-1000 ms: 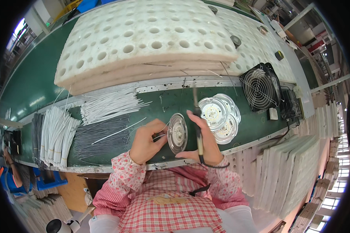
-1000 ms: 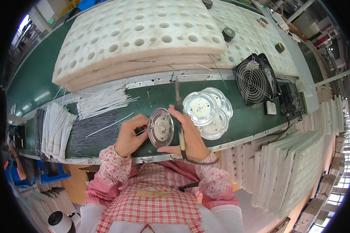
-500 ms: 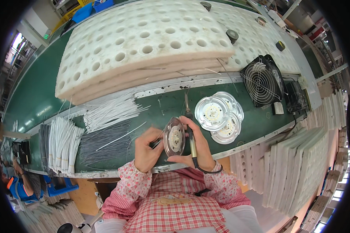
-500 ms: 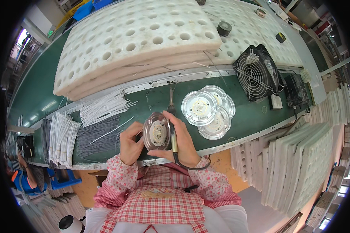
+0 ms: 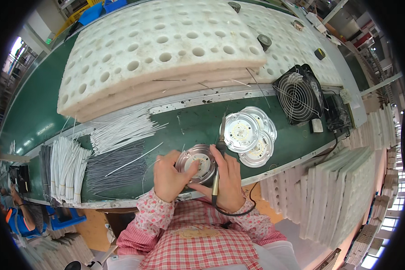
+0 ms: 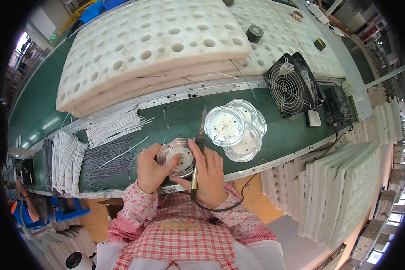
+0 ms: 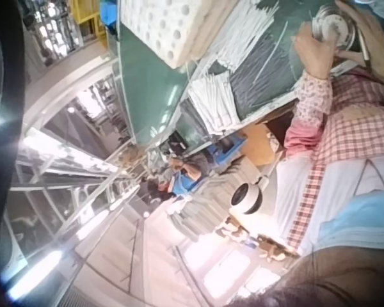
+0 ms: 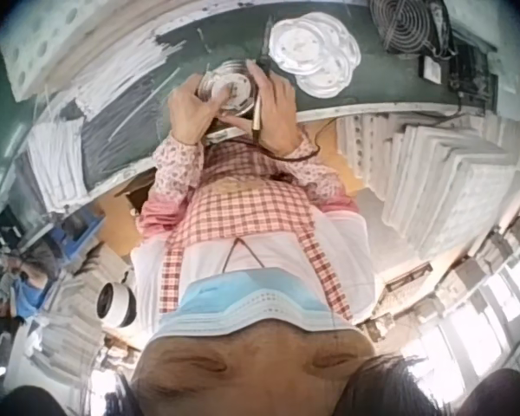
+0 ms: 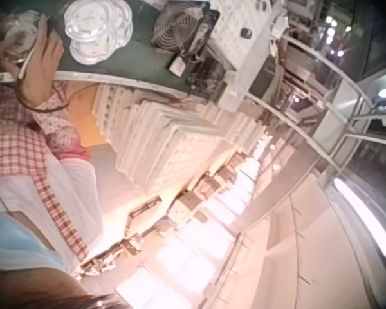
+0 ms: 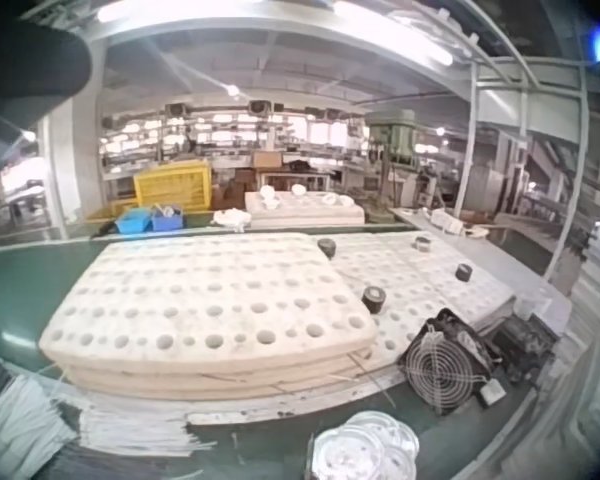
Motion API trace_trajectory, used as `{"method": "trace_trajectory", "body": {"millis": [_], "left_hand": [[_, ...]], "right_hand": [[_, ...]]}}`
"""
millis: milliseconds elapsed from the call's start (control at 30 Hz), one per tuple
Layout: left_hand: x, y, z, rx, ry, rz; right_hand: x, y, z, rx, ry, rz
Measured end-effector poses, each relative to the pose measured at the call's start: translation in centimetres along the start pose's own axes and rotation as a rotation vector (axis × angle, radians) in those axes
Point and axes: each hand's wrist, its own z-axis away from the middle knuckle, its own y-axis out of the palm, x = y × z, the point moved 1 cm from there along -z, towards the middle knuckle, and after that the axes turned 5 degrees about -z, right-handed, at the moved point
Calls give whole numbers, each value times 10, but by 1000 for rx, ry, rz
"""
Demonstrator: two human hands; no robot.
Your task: The person solders wires onto circular LED panel components using a soldering iron and solder wire, bracing the wires with pliers.
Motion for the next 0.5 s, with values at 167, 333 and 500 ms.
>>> {"method": "trace_trajectory", "body": {"millis": [167,333,500], "left_hand": [[-2,2,-12,-374,273,-476],[23,3,-2,-95,362,-70],[28,-9,-15,-25,385,14]], "right_hand": [[-9,6,-3,33,-54,250],[-6,2,-12,34,-88,303],[-23,-32,-2,32,-171,-58]]}}
